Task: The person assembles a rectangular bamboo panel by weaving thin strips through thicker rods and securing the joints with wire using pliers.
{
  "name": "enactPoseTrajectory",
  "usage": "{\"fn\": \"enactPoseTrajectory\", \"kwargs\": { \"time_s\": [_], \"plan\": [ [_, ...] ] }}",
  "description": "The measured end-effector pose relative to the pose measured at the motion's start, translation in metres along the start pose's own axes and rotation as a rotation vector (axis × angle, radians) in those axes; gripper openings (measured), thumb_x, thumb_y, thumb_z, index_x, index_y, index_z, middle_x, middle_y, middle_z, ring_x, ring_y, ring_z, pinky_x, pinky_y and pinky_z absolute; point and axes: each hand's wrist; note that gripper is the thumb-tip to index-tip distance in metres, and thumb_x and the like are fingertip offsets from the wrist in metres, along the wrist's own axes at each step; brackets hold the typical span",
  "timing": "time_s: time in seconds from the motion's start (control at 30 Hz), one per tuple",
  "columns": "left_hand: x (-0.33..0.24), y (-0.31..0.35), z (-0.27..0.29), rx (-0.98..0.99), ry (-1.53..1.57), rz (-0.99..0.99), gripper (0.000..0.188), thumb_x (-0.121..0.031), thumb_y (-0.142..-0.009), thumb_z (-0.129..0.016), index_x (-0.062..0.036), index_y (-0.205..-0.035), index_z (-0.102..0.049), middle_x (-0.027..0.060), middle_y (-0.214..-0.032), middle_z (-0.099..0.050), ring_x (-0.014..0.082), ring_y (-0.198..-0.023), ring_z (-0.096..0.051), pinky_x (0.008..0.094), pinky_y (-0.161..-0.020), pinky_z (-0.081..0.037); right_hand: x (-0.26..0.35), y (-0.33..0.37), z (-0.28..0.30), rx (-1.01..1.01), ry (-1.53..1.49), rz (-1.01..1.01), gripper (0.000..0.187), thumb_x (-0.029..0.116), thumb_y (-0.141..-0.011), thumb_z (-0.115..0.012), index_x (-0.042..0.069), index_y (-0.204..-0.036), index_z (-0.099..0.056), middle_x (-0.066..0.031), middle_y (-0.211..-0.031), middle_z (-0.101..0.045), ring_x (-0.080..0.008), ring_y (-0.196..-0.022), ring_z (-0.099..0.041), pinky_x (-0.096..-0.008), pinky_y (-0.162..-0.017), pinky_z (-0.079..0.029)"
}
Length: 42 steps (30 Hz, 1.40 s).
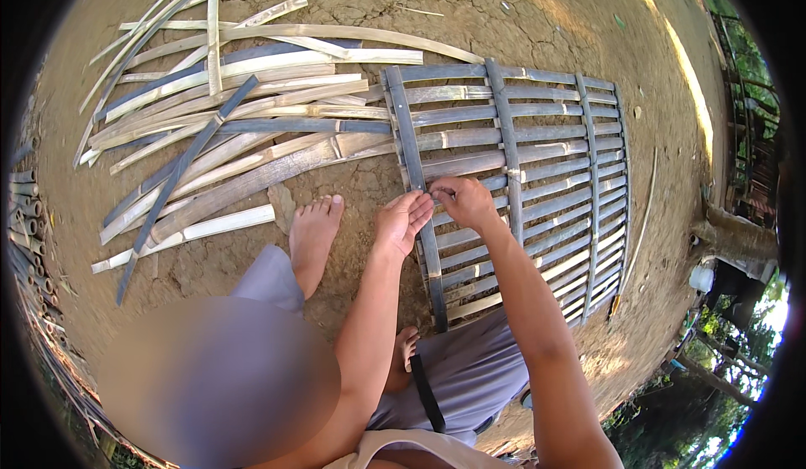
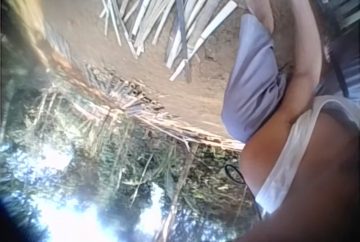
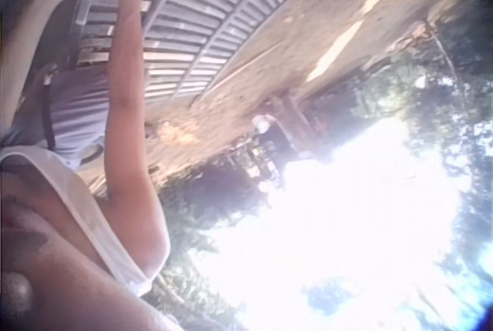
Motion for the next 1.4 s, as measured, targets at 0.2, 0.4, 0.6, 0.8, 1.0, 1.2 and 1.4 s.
{"fn": "enactPoseTrajectory", "kwargs": {
  "time_s": [0.2, 0.4, 0.6, 0.8, 1.0, 1.2, 1.4],
  "plan": [
    [0.027, -0.004, -0.001, -0.004, -0.173, -0.363, 0.023, -0.015, -0.093, -0.073, 0.0025, -0.108, -0.069, 0.0079, -0.096, -0.073, 0.0172, -0.087, -0.071, 0.0303, -0.079, -0.058, 0.002, -0.001, -0.001, 0.001, 0.041, -0.008, 0.015, 0.026, -0.088, -0.068, 0.017, -0.097, -0.075, -0.0112, -0.086, -0.074, -0.0351, -0.082, -0.070, -0.0455, -0.072, -0.057],
    [0.021, -0.016, -0.007, -0.235, -0.765, -0.780, 0.017, -0.014, -0.095, -0.070, 0.0032, -0.099, -0.069, 0.0084, -0.085, -0.073, 0.0137, -0.075, -0.068, 0.0266, -0.067, -0.051, 0.012, -0.020, 0.011, 0.044, 0.213, 0.072, 0.016, 0.028, -0.086, -0.069, 0.016, -0.096, -0.076, -0.0122, -0.084, -0.074, -0.0355, -0.080, -0.070, -0.0473, -0.072, -0.057],
    [0.036, -0.017, -0.001, -0.281, -0.657, -0.828, 0.009, -0.007, -0.097, -0.065, 0.0018, -0.094, -0.067, 0.0074, -0.082, -0.071, 0.0132, -0.074, -0.066, 0.0280, -0.068, -0.051, 0.014, -0.026, 0.012, 0.091, 0.199, 0.055, 0.016, 0.028, -0.085, -0.071, 0.015, -0.095, -0.076, -0.0119, -0.084, -0.074, -0.0351, -0.081, -0.070, -0.0465, -0.074, -0.057],
    [0.049, -0.022, 0.003, -0.333, -0.556, -0.839, 0.007, -0.006, -0.097, -0.063, 0.0011, -0.096, -0.066, 0.0068, -0.082, -0.070, 0.0112, -0.074, -0.065, 0.0282, -0.068, -0.051, 0.008, -0.019, 0.009, 0.143, 0.102, -0.046, 0.016, 0.027, -0.085, -0.072, 0.012, -0.091, -0.075, -0.0115, -0.083, -0.074, -0.0354, -0.082, -0.070, -0.0466, -0.073, -0.056],
    [0.049, -0.002, 0.008, -0.358, -0.998, -1.166, 0.008, -0.007, -0.097, -0.064, 0.0009, -0.095, -0.065, 0.0108, -0.085, -0.071, 0.0169, -0.073, -0.066, 0.0305, -0.069, -0.053, 0.012, -0.022, 0.009, 0.111, 0.158, 0.169, 0.014, 0.025, -0.085, -0.070, 0.012, -0.086, -0.074, -0.0117, -0.079, -0.073, -0.0353, -0.076, -0.070, -0.0461, -0.068, -0.055],
    [0.053, -0.005, 0.005, -0.333, -0.808, -1.085, 0.005, -0.007, -0.094, -0.064, -0.0020, -0.094, -0.064, 0.0162, -0.085, -0.068, 0.0340, -0.076, -0.066, 0.0414, -0.069, -0.051, 0.023, -0.024, 0.014, 0.157, 0.317, 0.216, 0.010, 0.022, -0.084, -0.066, 0.013, -0.083, -0.072, -0.0136, -0.078, -0.071, -0.0363, -0.077, -0.070, -0.0494, -0.067, -0.055],
    [0.044, -0.014, 0.005, -0.365, -0.766, -0.965, 0.005, -0.006, -0.094, -0.065, -0.0011, -0.094, -0.064, 0.0134, -0.082, -0.068, 0.0291, -0.073, -0.065, 0.0385, -0.068, -0.051, 0.028, -0.031, 0.016, 0.117, 0.346, 0.214, 0.010, 0.021, -0.085, -0.066, 0.013, -0.084, -0.071, -0.0136, -0.077, -0.071, -0.0363, -0.076, -0.069, -0.0498, -0.067, -0.055]
  ]
}}
Point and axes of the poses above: each hand's wrist, its own y-axis away from the middle knuckle, its own z-axis out of the back of the hand, x = y × z
